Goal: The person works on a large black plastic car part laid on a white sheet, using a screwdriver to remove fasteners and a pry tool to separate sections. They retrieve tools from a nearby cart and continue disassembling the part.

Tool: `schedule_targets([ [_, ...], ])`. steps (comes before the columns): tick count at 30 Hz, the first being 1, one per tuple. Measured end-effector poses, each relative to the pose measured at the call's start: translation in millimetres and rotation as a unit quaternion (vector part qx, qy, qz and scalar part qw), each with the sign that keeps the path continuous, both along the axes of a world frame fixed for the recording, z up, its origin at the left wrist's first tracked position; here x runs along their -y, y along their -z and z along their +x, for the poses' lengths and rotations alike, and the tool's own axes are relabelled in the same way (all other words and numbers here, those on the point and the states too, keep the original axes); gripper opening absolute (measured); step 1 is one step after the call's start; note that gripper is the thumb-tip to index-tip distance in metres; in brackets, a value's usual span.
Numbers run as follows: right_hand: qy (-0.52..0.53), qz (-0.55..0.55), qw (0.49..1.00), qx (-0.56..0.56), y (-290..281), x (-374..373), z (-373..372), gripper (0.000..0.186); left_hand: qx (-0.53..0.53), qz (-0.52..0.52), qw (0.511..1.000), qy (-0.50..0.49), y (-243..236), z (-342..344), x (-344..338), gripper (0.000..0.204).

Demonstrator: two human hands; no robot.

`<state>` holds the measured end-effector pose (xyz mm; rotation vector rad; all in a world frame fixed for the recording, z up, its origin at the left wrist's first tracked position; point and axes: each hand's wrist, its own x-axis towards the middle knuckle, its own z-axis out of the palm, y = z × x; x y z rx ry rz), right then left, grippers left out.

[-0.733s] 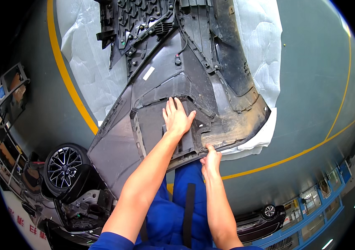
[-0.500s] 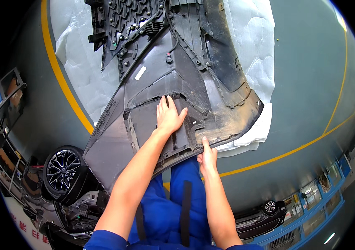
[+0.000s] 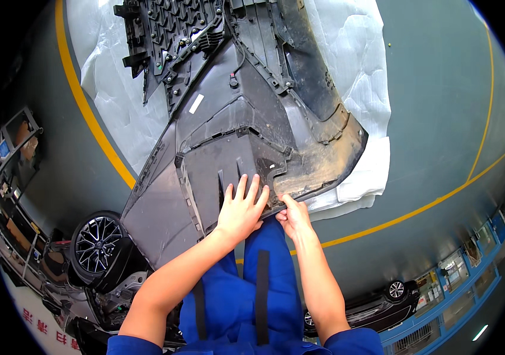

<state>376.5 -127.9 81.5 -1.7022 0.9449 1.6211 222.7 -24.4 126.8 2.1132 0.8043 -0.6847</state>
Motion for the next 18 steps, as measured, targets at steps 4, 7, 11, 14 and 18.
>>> schedule_targets([
  [4, 0.024, 0.056, 0.998, -0.011, 2, 5, 3, 0.008, -0.002, -0.001, 1.0, 0.014, 3, 1, 2, 0.096],
  [7, 0.017, 0.064, 0.998, -0.004, 0, 6, 0, 0.008, -0.015, -0.015, 1.0, 0.019, 4, 0, 5, 0.095],
  [11, 0.03, 0.093, 0.995, -0.008, 3, 13, 1, 0.007, -0.017, -0.009, 0.999, 0.031, 5, 3, 9, 0.092],
  [14, 0.019, 0.097, 0.995, -0.006, 3, 13, 2, 0.007, -0.015, -0.011, 0.999, 0.033, 8, 4, 16, 0.089],
  [18, -0.012, 0.085, 0.996, 0.007, -1, 7, 1, 0.013, -0.001, -0.017, 0.999, 0.032, 8, 2, 14, 0.088],
])
